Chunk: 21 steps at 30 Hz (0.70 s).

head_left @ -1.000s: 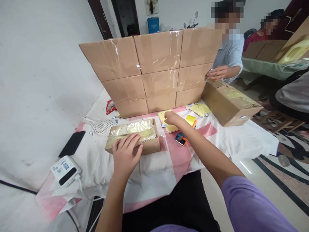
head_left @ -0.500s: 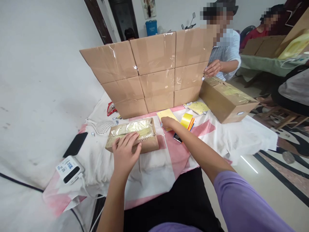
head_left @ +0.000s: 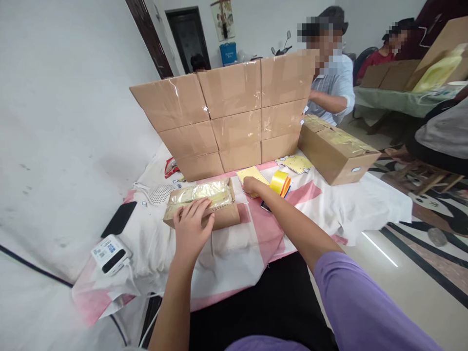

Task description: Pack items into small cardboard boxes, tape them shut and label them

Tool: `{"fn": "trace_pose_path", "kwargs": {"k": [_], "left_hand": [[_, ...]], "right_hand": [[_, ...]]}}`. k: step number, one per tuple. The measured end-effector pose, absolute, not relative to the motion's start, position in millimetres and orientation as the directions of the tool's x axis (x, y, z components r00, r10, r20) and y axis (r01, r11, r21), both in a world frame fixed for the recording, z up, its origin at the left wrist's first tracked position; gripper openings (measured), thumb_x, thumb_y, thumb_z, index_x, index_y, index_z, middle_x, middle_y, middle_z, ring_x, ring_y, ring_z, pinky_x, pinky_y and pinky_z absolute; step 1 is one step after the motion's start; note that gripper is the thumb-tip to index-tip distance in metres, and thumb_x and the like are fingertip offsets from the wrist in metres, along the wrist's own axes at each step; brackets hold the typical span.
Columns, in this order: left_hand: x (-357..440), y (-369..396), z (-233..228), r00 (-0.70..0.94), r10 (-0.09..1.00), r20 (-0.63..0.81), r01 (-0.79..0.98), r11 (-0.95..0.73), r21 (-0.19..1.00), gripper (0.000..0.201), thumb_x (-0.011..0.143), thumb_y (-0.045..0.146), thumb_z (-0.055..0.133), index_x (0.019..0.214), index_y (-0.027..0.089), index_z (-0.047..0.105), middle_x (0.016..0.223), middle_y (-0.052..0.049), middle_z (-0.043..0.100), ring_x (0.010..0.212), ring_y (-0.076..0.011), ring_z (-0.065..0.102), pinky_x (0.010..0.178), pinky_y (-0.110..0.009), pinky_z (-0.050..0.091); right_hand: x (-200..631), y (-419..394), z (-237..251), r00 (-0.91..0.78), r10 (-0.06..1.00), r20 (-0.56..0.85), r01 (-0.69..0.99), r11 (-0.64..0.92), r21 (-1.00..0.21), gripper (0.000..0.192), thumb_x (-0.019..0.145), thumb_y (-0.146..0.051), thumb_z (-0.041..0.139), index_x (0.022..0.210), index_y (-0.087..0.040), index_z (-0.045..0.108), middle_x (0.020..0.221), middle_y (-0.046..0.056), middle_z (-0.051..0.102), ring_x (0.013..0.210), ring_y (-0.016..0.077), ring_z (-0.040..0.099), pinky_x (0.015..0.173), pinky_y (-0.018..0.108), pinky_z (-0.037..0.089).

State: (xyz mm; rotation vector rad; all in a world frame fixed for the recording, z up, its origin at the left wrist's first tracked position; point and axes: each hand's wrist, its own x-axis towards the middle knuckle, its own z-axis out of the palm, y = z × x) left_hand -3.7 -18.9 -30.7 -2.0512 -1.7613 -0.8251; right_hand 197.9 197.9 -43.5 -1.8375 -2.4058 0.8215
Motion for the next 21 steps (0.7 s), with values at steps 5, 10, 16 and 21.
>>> {"fn": "trace_pose_path", "kwargs": {"k": [5,10,16,21], "left_hand": [[0,-20,-28,0.073,0.763,0.642,0.967,-0.212,0.143,0.029,0.097,0.030,0.060,0.126,0.027,0.063,0.134,-0.006,0.070,0.129,-0.0284,0.061,0.113,-0.050,0.024],[31,-35,-10,0.020,0.608,0.794,0.908,-0.343,0.240,0.018,0.094,0.028,0.066,0.112,0.024,0.067,0.110,-0.004,0.076,0.107,-0.0241,0.070,0.099,-0.043,0.037],[61,-64,12,0.052,0.506,0.861,0.874,-0.440,0.206,0.014,0.090,0.020,0.073,0.103,0.024,0.072,0.098,-0.002,0.075,0.093,-0.0191,0.071,0.084,-0.035,0.044],[62,-86,16,0.103,0.470,0.876,0.881,-0.452,0.138,0.017,0.087,0.018,0.076,0.103,0.022,0.073,0.096,-0.003,0.075,0.086,-0.0193,0.070,0.081,-0.037,0.043]], "right_hand": [[213,160,-24,-0.276,0.961,-0.002,0.749,0.214,-0.627,0.014,0.099,-0.020,0.056,0.103,-0.011,0.066,0.105,0.009,0.070,0.098,0.0197,0.067,0.085,0.032,0.054],[219,63,-2,-0.227,0.911,0.343,0.319,0.403,-0.858,0.021,0.095,-0.021,0.052,0.116,-0.019,0.054,0.084,-0.001,0.068,0.078,0.0153,0.066,0.072,0.026,0.049],[216,-37,20,-0.154,0.878,0.453,-0.027,0.455,-0.890,0.023,0.093,-0.019,0.058,0.115,-0.024,0.053,0.080,-0.004,0.069,0.070,0.0132,0.062,0.063,0.024,0.043],[216,-64,24,-0.135,0.880,0.456,-0.127,0.441,-0.889,0.025,0.090,-0.017,0.063,0.112,-0.025,0.055,0.083,-0.003,0.073,0.076,0.0133,0.066,0.066,0.024,0.044]]}}
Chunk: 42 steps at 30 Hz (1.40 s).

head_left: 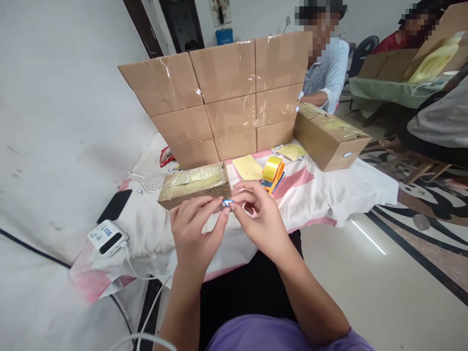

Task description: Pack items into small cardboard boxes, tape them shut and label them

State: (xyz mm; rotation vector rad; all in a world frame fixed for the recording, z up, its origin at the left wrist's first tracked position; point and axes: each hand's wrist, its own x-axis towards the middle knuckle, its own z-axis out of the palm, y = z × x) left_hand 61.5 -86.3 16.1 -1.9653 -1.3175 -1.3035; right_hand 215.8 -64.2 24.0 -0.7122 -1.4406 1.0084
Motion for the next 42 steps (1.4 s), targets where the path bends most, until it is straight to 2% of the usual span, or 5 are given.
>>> {"fn": "trace_pose_path", "kwargs": {"k": [24,33,37,40,42], "left_hand": [[75,-119,27,0.136,0.433,0.891,0.931,-0.364,0.035,0.024,0.084,0.010,0.070,0.107,0.019,0.072,0.089,-0.004,0.077,0.074,-0.0181,0.070,0.078,-0.038,0.042],[64,-115,19,-0.188,0.483,0.855,0.875,-0.314,0.369,0.020,0.093,0.015,0.064,0.108,0.022,0.075,0.091,-0.001,0.080,0.074,-0.0144,0.071,0.079,-0.032,0.052],[55,-112,13,-0.314,0.548,0.775,0.793,-0.298,0.531,0.021,0.095,0.022,0.064,0.111,0.023,0.076,0.103,-0.002,0.080,0.084,-0.0154,0.072,0.082,-0.031,0.055],[51,-110,11,-0.342,0.571,0.746,0.772,-0.282,0.570,0.021,0.095,0.025,0.064,0.111,0.023,0.077,0.103,-0.002,0.080,0.085,-0.0159,0.072,0.083,-0.032,0.056],[51,-108,10,-0.335,0.583,0.740,0.774,-0.278,0.569,0.020,0.095,0.026,0.064,0.111,0.023,0.077,0.101,-0.002,0.080,0.084,-0.0161,0.072,0.083,-0.033,0.056]], "right_hand": [[208,-90,27,-0.059,0.889,0.455,-0.141,0.443,-0.885,0.023,0.088,-0.022,0.069,0.106,-0.026,0.055,0.077,-0.004,0.071,0.075,0.0149,0.064,0.073,0.029,0.048],[212,-77,24,0.036,0.884,0.466,-0.060,0.468,-0.882,0.018,0.088,-0.024,0.066,0.101,-0.026,0.053,0.077,-0.004,0.070,0.069,0.0147,0.059,0.067,0.028,0.045],[221,9,21,-0.031,0.903,0.428,0.319,0.415,-0.852,0.021,0.088,-0.021,0.062,0.108,-0.021,0.055,0.083,-0.001,0.070,0.075,0.0151,0.064,0.070,0.027,0.047],[215,92,13,-0.170,0.980,0.101,0.773,0.196,-0.603,0.029,0.090,-0.015,0.061,0.119,-0.016,0.059,0.104,0.007,0.073,0.092,0.0169,0.068,0.075,0.026,0.049],[208,136,5,-0.167,0.985,-0.034,0.857,0.128,-0.498,0.029,0.088,-0.011,0.067,0.117,-0.011,0.063,0.111,0.012,0.072,0.099,0.0204,0.068,0.080,0.029,0.052]]}}
